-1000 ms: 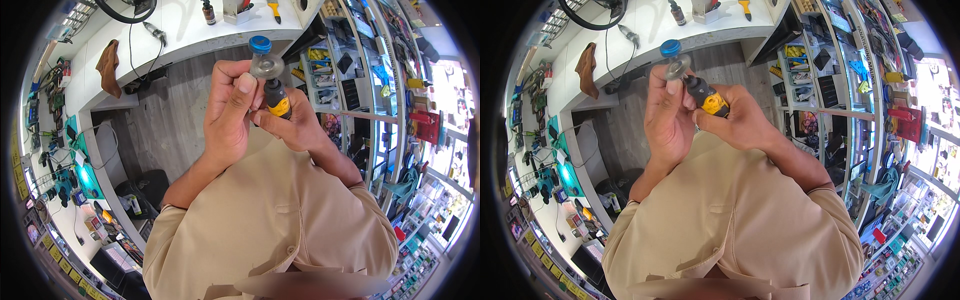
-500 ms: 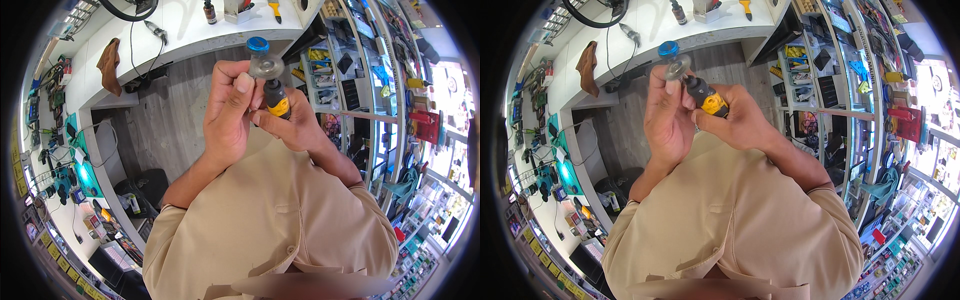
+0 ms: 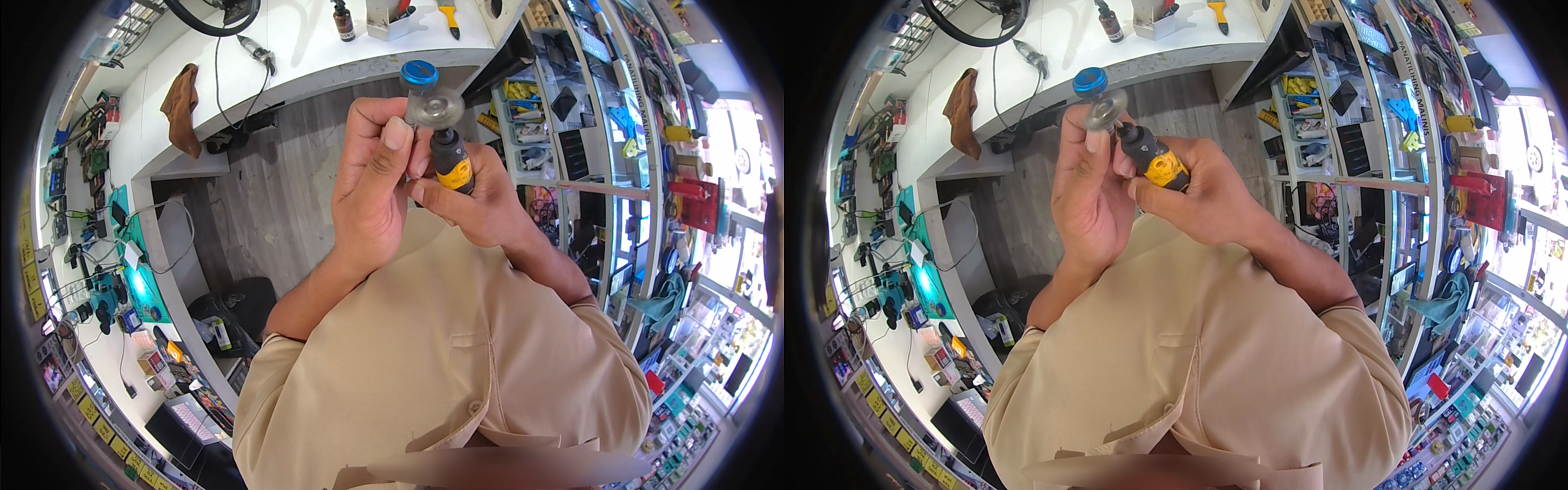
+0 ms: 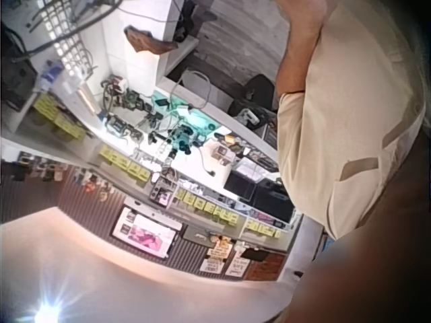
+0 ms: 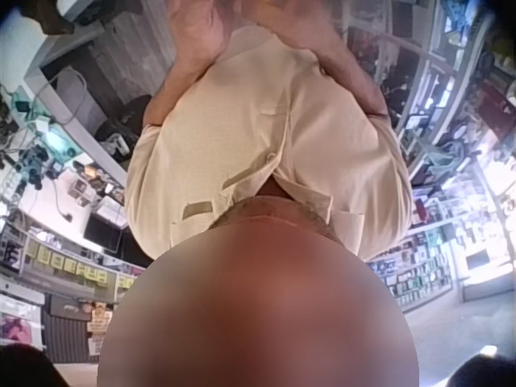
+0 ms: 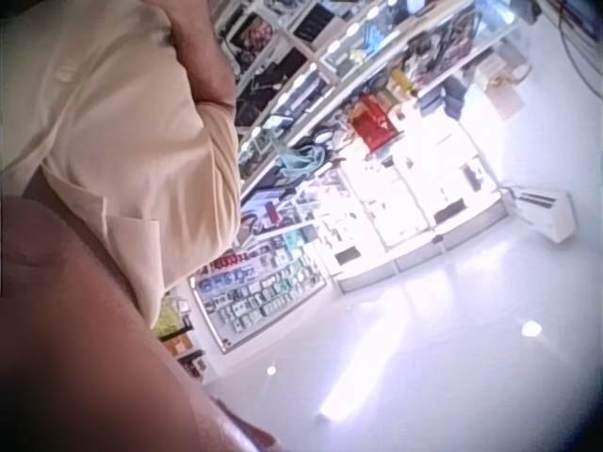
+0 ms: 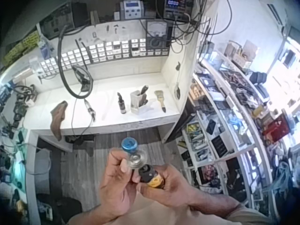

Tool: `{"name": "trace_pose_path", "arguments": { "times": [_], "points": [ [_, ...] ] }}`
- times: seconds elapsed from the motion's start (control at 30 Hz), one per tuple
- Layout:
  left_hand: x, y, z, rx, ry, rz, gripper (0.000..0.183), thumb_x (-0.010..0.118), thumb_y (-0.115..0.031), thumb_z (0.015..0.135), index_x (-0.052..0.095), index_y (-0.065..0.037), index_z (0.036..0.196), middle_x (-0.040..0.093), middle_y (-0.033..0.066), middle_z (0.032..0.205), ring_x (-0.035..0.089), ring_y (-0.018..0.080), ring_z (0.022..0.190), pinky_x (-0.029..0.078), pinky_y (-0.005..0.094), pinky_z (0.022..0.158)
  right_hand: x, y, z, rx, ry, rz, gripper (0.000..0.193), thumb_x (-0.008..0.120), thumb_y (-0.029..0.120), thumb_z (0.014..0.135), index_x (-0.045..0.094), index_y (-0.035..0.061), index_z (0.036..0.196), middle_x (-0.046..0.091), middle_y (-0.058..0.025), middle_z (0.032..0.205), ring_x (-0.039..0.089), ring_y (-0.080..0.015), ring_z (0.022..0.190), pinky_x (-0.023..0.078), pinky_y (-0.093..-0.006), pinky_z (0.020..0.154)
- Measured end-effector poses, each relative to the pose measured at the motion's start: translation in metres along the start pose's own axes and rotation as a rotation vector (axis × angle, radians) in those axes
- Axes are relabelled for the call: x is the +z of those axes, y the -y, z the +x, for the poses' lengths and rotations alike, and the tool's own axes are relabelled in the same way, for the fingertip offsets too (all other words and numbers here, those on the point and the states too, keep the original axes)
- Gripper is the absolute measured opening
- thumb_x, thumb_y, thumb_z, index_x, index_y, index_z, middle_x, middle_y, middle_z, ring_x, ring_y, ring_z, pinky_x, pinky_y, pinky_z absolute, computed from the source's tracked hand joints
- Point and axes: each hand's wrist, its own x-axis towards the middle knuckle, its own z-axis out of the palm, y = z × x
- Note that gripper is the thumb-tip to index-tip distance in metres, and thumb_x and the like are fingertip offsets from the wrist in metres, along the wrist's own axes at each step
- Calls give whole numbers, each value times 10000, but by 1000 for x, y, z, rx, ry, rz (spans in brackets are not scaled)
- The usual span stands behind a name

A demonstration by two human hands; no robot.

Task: The person uses a rotary tool to grind a small metal component with a blue cap, then switches to a different rotary tool to grind the metal jaws of a pair of scissors. The person holds the items with one hand while operating the tool with the other, rotating the items to access different surfaces.

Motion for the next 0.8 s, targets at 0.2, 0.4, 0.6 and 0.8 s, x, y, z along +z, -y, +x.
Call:
{"name": "trace_pose_path", "arguments": {
  "times": [0.2,0.4,0.6,0.8],
  "points": [
    [1,-3,1,-27,-33,67,287,495,-346,1099,480,-103,1251,498,-20,882,422,65,832,390,230,785,1,1,2,-10,10,33,148,718,67,899,663,-8,1014,616,29,827,519,-28,732,451,-228,627],
    [4,-4,4,-32,-30,25,320,460,-362,1109,502,-71,1236,495,-16,859,390,58,780,358,220,741,0,4,2,21,-2,-9,155,705,47,901,666,-11,1039,637,12,886,547,-42,792,481,-236,692],
    [4,-5,8,-53,-48,43,327,448,-373,1114,535,-68,1196,488,-21,822,356,47,742,314,209,698,-2,3,5,-48,36,71,158,703,51,915,669,-20,1052,651,2,920,573,-52,824,498,-237,725],
    [8,-4,11,-53,-71,60,332,473,-390,1104,516,-76,1201,489,-21,842,358,47,735,316,210,693,-3,1,5,-20,-20,49,154,720,74,916,675,-16,1033,652,10,887,560,-41,779,485,-235,683]
  ]
}}
